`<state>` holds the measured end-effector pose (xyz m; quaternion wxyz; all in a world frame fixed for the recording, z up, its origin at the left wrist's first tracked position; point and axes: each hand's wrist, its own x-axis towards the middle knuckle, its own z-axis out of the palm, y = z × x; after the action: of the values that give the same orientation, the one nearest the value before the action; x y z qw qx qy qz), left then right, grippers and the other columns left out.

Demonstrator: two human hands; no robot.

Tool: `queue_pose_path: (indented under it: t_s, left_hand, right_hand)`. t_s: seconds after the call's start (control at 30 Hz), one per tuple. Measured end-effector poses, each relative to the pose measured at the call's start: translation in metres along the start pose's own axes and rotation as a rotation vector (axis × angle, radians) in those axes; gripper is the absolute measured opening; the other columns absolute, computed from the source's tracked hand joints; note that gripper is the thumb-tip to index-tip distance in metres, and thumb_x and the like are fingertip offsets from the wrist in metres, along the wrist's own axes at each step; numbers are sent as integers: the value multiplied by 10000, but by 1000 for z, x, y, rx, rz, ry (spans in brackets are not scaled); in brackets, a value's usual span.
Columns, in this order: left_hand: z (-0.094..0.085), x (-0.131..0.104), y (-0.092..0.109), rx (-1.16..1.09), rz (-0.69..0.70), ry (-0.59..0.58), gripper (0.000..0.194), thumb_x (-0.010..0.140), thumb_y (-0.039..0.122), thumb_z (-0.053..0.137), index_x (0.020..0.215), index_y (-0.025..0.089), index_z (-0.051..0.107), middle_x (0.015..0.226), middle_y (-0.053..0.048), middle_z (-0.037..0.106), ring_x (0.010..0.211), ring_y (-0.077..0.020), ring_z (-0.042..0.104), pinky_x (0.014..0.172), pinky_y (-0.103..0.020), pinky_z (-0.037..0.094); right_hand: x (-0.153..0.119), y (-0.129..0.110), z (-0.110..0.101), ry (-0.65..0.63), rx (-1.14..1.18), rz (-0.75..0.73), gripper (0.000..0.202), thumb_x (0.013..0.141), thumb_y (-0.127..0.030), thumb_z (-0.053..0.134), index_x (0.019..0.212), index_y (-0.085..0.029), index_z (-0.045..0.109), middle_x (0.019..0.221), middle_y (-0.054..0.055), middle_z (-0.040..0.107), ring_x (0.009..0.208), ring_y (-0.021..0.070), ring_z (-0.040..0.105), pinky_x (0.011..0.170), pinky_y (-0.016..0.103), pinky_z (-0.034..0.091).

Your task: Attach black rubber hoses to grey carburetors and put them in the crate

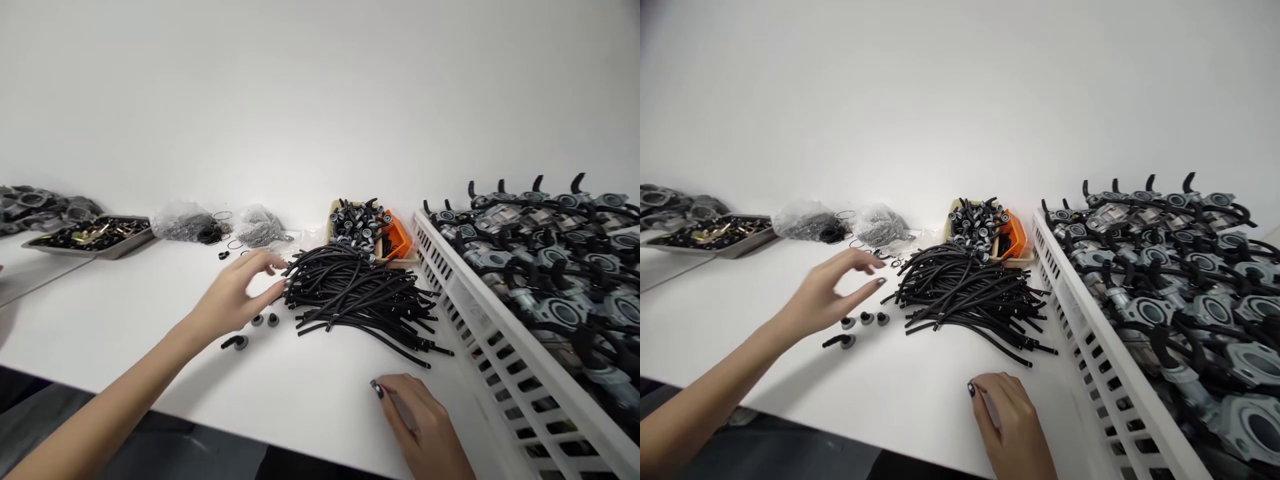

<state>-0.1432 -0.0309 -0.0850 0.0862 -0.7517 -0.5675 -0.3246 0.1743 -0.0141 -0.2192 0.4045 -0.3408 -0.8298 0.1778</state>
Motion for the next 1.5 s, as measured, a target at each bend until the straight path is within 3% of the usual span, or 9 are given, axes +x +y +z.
queue_pose_path:
  t_s: [0.17, 0.37, 0.63, 0.87, 1.0, 1.1, 1.3, 1.4, 1.5]
  left_hand:
    - [56, 104, -2, 14, -2, -197, 149, 935, 302, 562, 1047, 219, 616, 1066, -34, 693, 869, -157, 666, 810, -323, 557]
    - [122, 185, -18, 199, -131, -162, 331, 923, 339, 614, 1210, 175, 605, 1287, -103, 604, 1161, -259, 590, 986, -511, 495]
    - [158, 227, -40, 207, -445, -64, 378, 930, 370, 599, 1256, 180, 580, 1319, -112, 583, 1152, -262, 595, 962, -504, 514]
    - [152, 234, -24, 43, -397, 25, 324, 931, 353, 602, 1205, 180, 607, 1268, -102, 613, 1102, -239, 616, 936, -474, 532]
    - [118, 215, -6, -113, -226, 71, 300, 957, 360, 559, 1190, 178, 612, 1202, -92, 643, 1019, -209, 646, 887, -430, 557]
    - [80, 176, 7, -199, -95, 84, 296, 973, 357, 525, 1165, 152, 619, 1162, -78, 667, 1025, -217, 659, 904, -433, 551]
    - [13, 44, 19, -176, 15, -93, 105, 878, 262, 640, 963, 276, 699, 947, 15, 761, 900, -179, 697, 856, -344, 534]
    - [-3, -21, 13, 11, 100, -209, 206, 922, 193, 574, 1065, 321, 647, 956, 48, 759, 847, -150, 701, 1069, -430, 401]
    - [-5, -69, 1, 156, 93, -223, 221, 937, 175, 551, 1085, 331, 601, 981, 58, 762, 868, -152, 712, 1112, -458, 328]
  right_hand:
    - [1, 6, 3, 25, 24, 1, 190, 970, -215, 476, 932, -258, 657, 794, 2, 727, 722, 151, 708, 620, 208, 585]
    - [-3, 16, 13, 21, 40, 7, 216, 984, -204, 444, 885, -246, 631, 753, 9, 687, 685, 157, 669, 616, 240, 553]
    - [-5, 18, 25, 77, 47, 6, 243, 980, -155, 395, 875, -243, 596, 731, -3, 658, 658, 159, 633, 603, 266, 509]
    - [-2, 18, 17, 58, 29, -63, 209, 939, -93, 438, 881, -236, 580, 724, -15, 658, 649, 144, 635, 595, 241, 512]
    - [-1, 15, 14, 56, 18, -24, 216, 955, -121, 426, 861, -227, 589, 715, 0, 656, 646, 152, 632, 604, 255, 524]
    - [0, 9, 10, 30, 28, 13, 225, 968, -151, 422, 858, -226, 603, 728, 10, 668, 670, 159, 649, 614, 262, 543]
    - [-1, 4, 3, -8, 27, 8, 205, 968, -179, 449, 887, -235, 630, 790, 20, 709, 737, 171, 690, 635, 259, 580]
    - [-2, 5, 1, -35, 12, 3, 163, 965, -210, 489, 950, -254, 645, 843, 14, 733, 785, 169, 709, 657, 247, 594]
    - [-2, 4, 1, -35, 5, -7, 162, 968, -256, 499, 961, -263, 660, 850, 12, 748, 774, 168, 726, 625, 232, 601]
